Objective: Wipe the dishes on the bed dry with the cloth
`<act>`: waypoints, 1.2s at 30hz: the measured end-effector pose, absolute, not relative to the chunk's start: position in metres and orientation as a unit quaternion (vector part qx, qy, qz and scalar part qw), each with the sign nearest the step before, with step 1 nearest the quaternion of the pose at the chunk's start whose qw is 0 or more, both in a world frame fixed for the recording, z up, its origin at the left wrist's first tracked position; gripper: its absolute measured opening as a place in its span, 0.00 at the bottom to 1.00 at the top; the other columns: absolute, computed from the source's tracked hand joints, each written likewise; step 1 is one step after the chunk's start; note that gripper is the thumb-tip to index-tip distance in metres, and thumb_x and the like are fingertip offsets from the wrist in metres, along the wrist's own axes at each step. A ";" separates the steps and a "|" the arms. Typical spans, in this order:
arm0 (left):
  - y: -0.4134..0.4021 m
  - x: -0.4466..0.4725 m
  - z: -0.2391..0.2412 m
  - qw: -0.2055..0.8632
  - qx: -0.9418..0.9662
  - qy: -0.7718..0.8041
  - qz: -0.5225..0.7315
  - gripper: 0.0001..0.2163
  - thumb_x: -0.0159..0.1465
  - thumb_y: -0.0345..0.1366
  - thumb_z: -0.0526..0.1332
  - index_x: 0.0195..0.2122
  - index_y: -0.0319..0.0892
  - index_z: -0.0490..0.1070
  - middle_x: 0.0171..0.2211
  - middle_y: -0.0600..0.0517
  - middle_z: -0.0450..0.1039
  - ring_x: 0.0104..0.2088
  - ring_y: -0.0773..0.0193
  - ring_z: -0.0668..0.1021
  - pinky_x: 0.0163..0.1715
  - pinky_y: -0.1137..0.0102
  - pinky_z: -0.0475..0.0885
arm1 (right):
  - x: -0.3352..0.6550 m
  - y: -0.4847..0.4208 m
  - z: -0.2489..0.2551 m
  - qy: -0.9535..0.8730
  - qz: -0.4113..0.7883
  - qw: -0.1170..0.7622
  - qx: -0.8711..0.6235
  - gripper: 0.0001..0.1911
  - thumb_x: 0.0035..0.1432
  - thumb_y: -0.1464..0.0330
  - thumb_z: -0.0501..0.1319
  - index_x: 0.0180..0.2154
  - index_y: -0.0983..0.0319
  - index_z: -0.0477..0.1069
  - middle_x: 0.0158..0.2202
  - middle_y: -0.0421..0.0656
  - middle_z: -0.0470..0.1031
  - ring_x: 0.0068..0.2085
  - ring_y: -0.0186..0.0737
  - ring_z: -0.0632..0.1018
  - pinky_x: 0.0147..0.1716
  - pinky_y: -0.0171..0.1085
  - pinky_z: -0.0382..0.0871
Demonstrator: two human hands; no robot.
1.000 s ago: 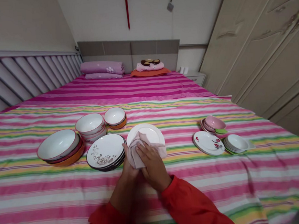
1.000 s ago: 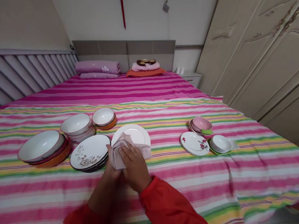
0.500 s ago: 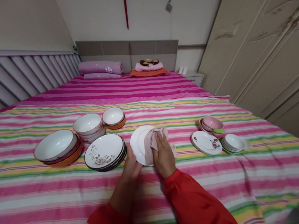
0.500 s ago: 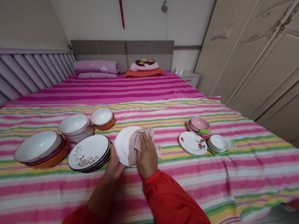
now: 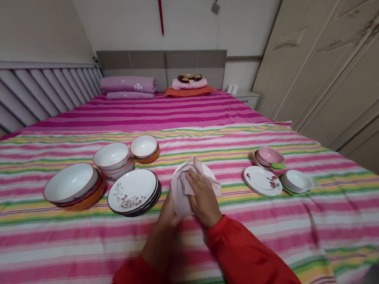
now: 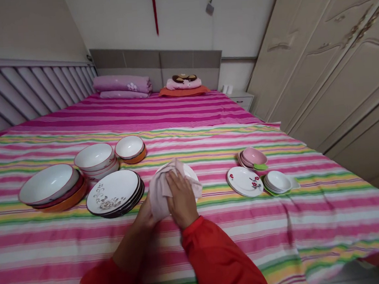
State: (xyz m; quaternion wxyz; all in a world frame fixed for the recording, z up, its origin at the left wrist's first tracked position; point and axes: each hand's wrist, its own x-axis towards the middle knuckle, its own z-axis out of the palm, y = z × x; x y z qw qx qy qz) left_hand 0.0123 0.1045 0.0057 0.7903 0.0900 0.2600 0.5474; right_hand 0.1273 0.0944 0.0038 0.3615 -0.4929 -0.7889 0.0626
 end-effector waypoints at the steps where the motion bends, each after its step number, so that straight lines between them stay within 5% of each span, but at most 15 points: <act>1: 0.104 0.014 0.006 0.794 0.105 0.252 0.543 0.20 0.67 0.42 0.50 0.56 0.38 0.66 0.48 0.45 0.76 0.54 0.59 0.72 0.61 0.64 0.57 | 0.132 0.098 0.003 -0.774 0.055 0.370 -0.510 0.32 0.55 0.75 0.51 0.62 0.64 0.55 0.64 0.48 0.55 0.65 0.49 0.54 0.61 0.54 0.49; 9: 0.114 -0.002 0.003 0.758 0.129 0.235 0.594 0.29 0.66 0.50 0.47 0.64 0.41 0.52 0.54 0.45 0.71 0.58 0.59 0.68 0.61 0.64 0.57 | 0.132 0.100 -0.004 -0.743 0.058 0.383 -0.546 0.28 0.60 0.70 0.51 0.62 0.68 0.55 0.64 0.51 0.56 0.66 0.50 0.51 0.60 0.52 0.55; 13: 0.120 -0.016 0.001 0.750 0.104 0.224 0.614 0.30 0.66 0.51 0.46 0.65 0.42 0.50 0.53 0.45 0.72 0.55 0.58 0.72 0.58 0.64 0.62 | 0.124 0.089 0.005 -0.831 0.065 0.318 -0.451 0.36 0.55 0.63 0.60 0.63 0.65 0.53 0.64 0.49 0.55 0.66 0.54 0.50 0.61 0.56 0.49; 18: 0.119 -0.017 0.008 0.750 0.087 0.221 0.617 0.27 0.68 0.47 0.44 0.64 0.37 0.52 0.48 0.42 0.76 0.51 0.58 0.75 0.56 0.63 0.65 | 0.130 0.088 0.010 -0.858 0.008 0.298 -0.419 0.36 0.50 0.80 0.54 0.62 0.61 0.55 0.62 0.47 0.60 0.64 0.50 0.55 0.61 0.55 0.47; 24: 0.112 -0.005 0.020 0.753 0.171 0.220 0.596 0.25 0.65 0.51 0.47 0.55 0.39 0.66 0.55 0.42 0.70 0.55 0.55 0.72 0.55 0.58 0.66 | 0.143 0.094 0.005 -0.775 0.000 0.502 -0.384 0.26 0.57 0.76 0.52 0.58 0.63 0.62 0.55 0.51 0.69 0.57 0.46 0.68 0.55 0.47 0.62; 30: 0.112 -0.006 0.015 0.633 0.248 0.338 0.651 0.17 0.62 0.47 0.57 0.47 0.43 0.72 0.60 0.44 0.63 0.59 0.55 0.67 0.58 0.57 0.60 | 0.148 0.100 0.014 -0.484 0.230 0.699 -0.473 0.20 0.56 0.69 0.57 0.50 0.66 0.71 0.41 0.46 0.77 0.44 0.42 0.76 0.43 0.38 0.71; 33: 0.110 -0.003 0.013 0.594 0.258 0.383 0.659 0.15 0.60 0.40 0.62 0.47 0.41 0.72 0.57 0.45 0.68 0.59 0.55 0.67 0.60 0.59 0.56 | 0.149 0.106 0.018 -0.336 0.353 0.738 -0.467 0.27 0.53 0.65 0.61 0.54 0.67 0.67 0.43 0.46 0.76 0.44 0.42 0.76 0.42 0.39 0.71; 36: 0.106 0.005 0.011 0.703 0.232 0.342 0.578 0.18 0.62 0.42 0.59 0.50 0.38 0.70 0.52 0.43 0.73 0.57 0.55 0.69 0.60 0.59 0.58 | 0.147 0.110 0.017 -0.291 0.424 0.720 -0.466 0.29 0.51 0.62 0.62 0.55 0.66 0.67 0.44 0.47 0.76 0.42 0.42 0.77 0.41 0.40 0.71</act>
